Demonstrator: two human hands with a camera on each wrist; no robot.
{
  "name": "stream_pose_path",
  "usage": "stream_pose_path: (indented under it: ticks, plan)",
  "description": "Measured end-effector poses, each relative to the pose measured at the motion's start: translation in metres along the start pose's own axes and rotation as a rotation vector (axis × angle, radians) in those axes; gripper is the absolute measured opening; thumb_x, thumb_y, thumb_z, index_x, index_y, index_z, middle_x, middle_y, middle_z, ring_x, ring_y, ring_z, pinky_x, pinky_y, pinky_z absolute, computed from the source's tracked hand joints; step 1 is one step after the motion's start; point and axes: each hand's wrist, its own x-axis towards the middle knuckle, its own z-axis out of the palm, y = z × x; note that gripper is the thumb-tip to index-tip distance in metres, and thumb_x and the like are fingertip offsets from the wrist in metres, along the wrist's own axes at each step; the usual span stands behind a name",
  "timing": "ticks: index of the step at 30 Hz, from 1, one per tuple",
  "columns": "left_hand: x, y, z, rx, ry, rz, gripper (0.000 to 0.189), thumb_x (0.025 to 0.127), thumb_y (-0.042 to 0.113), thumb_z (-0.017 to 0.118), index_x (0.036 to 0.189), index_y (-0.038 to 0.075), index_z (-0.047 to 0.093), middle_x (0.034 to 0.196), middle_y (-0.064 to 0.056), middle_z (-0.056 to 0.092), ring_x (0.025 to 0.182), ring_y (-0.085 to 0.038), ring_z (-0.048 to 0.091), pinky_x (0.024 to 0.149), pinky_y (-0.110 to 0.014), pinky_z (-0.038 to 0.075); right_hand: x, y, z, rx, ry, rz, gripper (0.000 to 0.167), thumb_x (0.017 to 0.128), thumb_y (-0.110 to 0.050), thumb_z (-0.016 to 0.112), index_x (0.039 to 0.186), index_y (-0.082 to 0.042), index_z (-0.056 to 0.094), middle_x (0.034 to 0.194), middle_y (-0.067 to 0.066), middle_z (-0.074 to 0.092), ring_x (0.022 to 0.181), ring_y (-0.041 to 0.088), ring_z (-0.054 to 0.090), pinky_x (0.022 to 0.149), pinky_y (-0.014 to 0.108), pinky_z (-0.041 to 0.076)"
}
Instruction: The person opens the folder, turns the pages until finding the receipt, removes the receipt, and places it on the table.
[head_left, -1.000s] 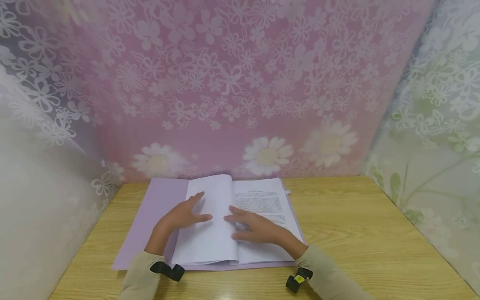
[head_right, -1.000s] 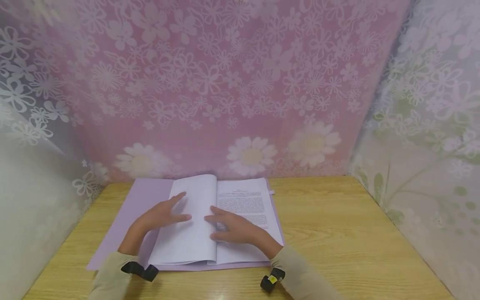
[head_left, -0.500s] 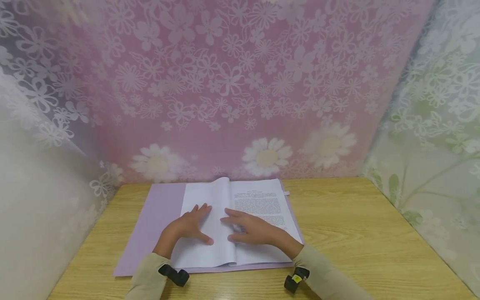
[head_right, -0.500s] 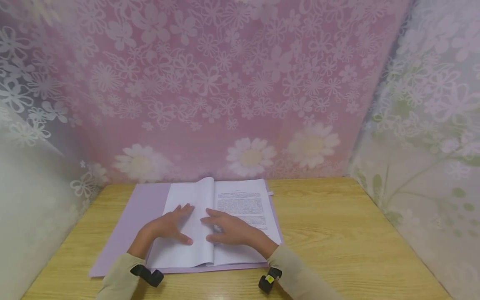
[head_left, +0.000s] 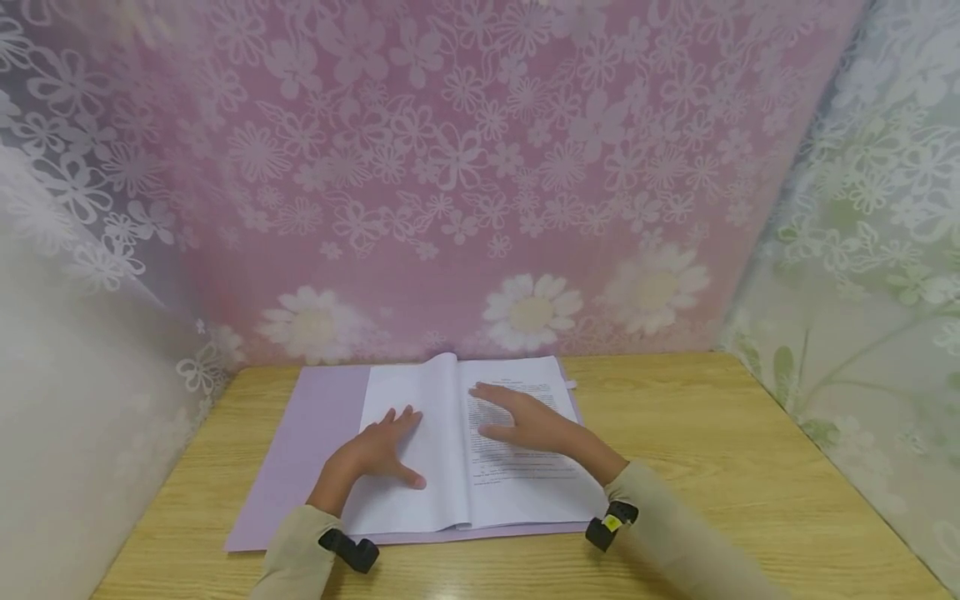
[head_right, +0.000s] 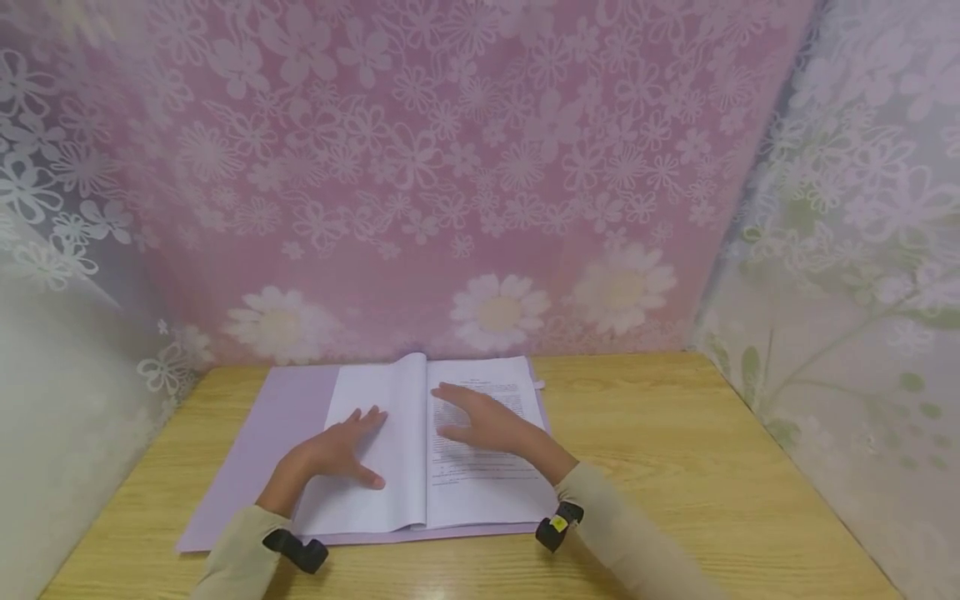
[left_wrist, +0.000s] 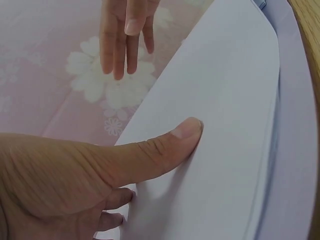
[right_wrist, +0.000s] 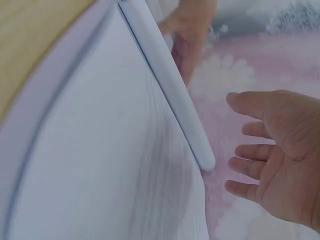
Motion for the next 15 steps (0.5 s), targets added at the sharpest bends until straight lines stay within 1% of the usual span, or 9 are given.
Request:
stream_pose_path:
  ticks: [2,5,8,10,12,15]
  plan:
    - [0.000,0.000,0.001,-0.005,0.002,-0.002,0.114,0.071,0.042,0.092,0.160,0.007,0.030,0.169,-0.019,0.021,0.156,-0.047,0.013,0.120,-0.070,0.020,0.000,0.012,-0.009,0.001,0.062,0.039,0.066,0.100,-0.033,0.065,0.157,-0.011,0.040,0.163,0.011,0.040,0.152,0.033,0.035,0.122,0.054,0.033]
    - [0.001,-0.001,0.002,0.007,0.010,-0.009,0.115,0.071,0.043,0.093,0.160,0.008,0.031,0.169,-0.018,0.022,0.156,-0.047,0.014,0.119,-0.071,0.022,-0.002,0.032,-0.020,0.021,0.150,0.123,0.067,0.100,-0.031,0.066,0.157,-0.007,0.039,0.161,0.016,0.041,0.150,0.038,0.037,0.120,0.057,0.034]
    - [0.001,-0.002,0.002,0.021,0.017,-0.016,0.115,0.070,0.043,0.093,0.160,0.009,0.031,0.169,-0.017,0.023,0.156,-0.047,0.015,0.118,-0.071,0.024,-0.004,0.053,-0.027,0.046,0.219,0.202,0.068,0.100,-0.029,0.065,0.156,-0.004,0.038,0.160,0.021,0.040,0.149,0.043,0.036,0.119,0.061,0.033]
    - [0.002,-0.002,0.002,0.023,0.019,-0.016,0.115,0.070,0.043,0.093,0.160,0.009,0.032,0.169,-0.017,0.023,0.156,-0.047,0.016,0.118,-0.072,0.024,-0.007,0.066,-0.031,0.069,0.252,0.246,0.069,0.100,-0.028,0.066,0.156,-0.001,0.037,0.160,0.024,0.039,0.149,0.045,0.034,0.119,0.062,0.032]
    - [0.002,-0.002,0.002,0.020,0.020,-0.013,0.115,0.069,0.043,0.093,0.160,0.008,0.032,0.169,-0.018,0.024,0.156,-0.047,0.016,0.118,-0.071,0.024,-0.010,0.079,-0.032,0.088,0.276,0.272,0.070,0.100,-0.026,0.066,0.156,0.001,0.036,0.160,0.026,0.038,0.150,0.046,0.032,0.120,0.062,0.030]
    - [0.001,-0.003,0.002,0.015,0.020,-0.010,0.115,0.069,0.042,0.094,0.160,0.008,0.033,0.168,-0.018,0.024,0.156,-0.046,0.016,0.119,-0.071,0.023,-0.014,0.094,-0.033,0.129,0.294,0.289,0.072,0.099,-0.022,0.067,0.156,0.005,0.033,0.160,0.029,0.034,0.151,0.048,0.029,0.121,0.062,0.027]
